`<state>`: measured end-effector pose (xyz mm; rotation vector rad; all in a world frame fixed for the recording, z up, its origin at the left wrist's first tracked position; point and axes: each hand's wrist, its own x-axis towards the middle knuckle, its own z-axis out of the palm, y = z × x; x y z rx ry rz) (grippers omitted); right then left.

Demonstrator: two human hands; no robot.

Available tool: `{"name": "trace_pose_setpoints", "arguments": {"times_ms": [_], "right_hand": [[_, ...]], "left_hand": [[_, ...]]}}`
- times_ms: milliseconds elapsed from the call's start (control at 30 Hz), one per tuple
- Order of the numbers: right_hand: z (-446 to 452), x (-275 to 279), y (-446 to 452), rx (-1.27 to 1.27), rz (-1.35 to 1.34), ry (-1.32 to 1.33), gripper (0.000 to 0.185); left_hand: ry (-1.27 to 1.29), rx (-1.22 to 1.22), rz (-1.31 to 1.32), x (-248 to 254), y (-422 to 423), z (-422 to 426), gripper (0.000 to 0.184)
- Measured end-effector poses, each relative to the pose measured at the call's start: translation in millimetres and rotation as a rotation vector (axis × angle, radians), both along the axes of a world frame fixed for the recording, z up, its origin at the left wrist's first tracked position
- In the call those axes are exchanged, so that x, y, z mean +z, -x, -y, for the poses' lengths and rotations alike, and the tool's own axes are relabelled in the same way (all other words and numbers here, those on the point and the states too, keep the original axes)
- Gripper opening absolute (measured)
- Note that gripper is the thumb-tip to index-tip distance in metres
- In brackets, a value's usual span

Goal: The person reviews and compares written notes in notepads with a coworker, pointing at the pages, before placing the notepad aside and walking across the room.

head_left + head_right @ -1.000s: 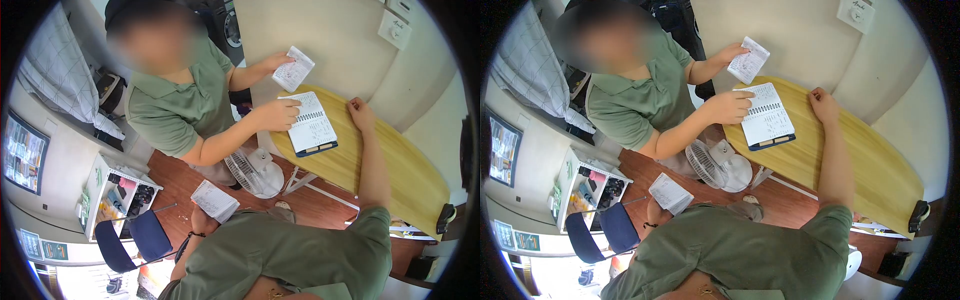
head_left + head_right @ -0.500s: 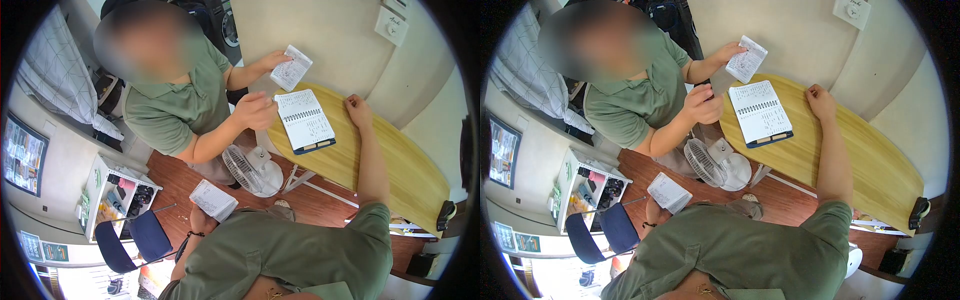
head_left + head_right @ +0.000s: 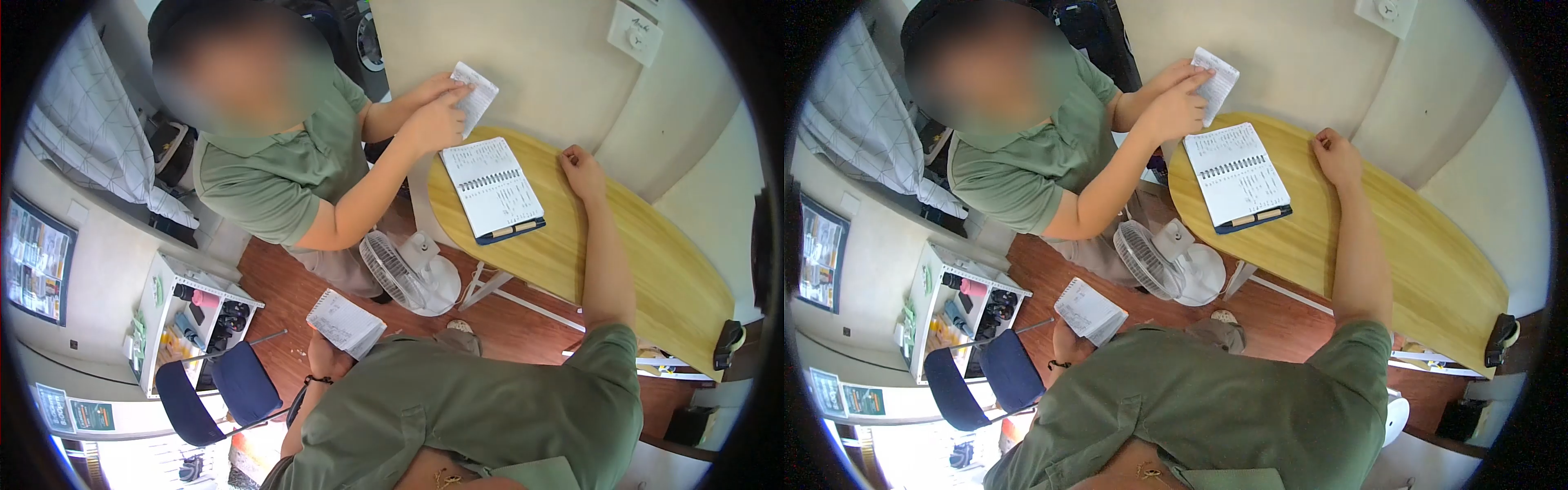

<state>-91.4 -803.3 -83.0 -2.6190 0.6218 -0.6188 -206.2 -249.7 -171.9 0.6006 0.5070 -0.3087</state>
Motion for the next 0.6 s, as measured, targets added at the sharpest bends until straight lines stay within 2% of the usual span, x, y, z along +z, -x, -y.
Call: {"name": "trace_pose_setpoints", "arguments": {"times_ms": [300,400,467,567,600], "right_hand": [[-1,3,0,0.008,0.005,-0.015,0.024],[0,0,-2,0.009,0.025,0.003,0.025],[-1,0,-2,0.004,0.003,0.002,0.025],[19,-23,-13,0.151,0.112,-0.134,0.025],[33,-32,-19,0.179,0.124,-0.196,0.026]], "left_hand": [[-0.044,-0.016,0.000,4,1,2,0.054],[-0.047,-0.020,-0.001,10,2,3,0.052],[-0.074,-0.051,0.088,11,-1,2,0.051],[0.009,0.031,0.090,13,-7,-11,0.049],[0.022,0.082,0.179,17,-11,-17,0.048]]}}
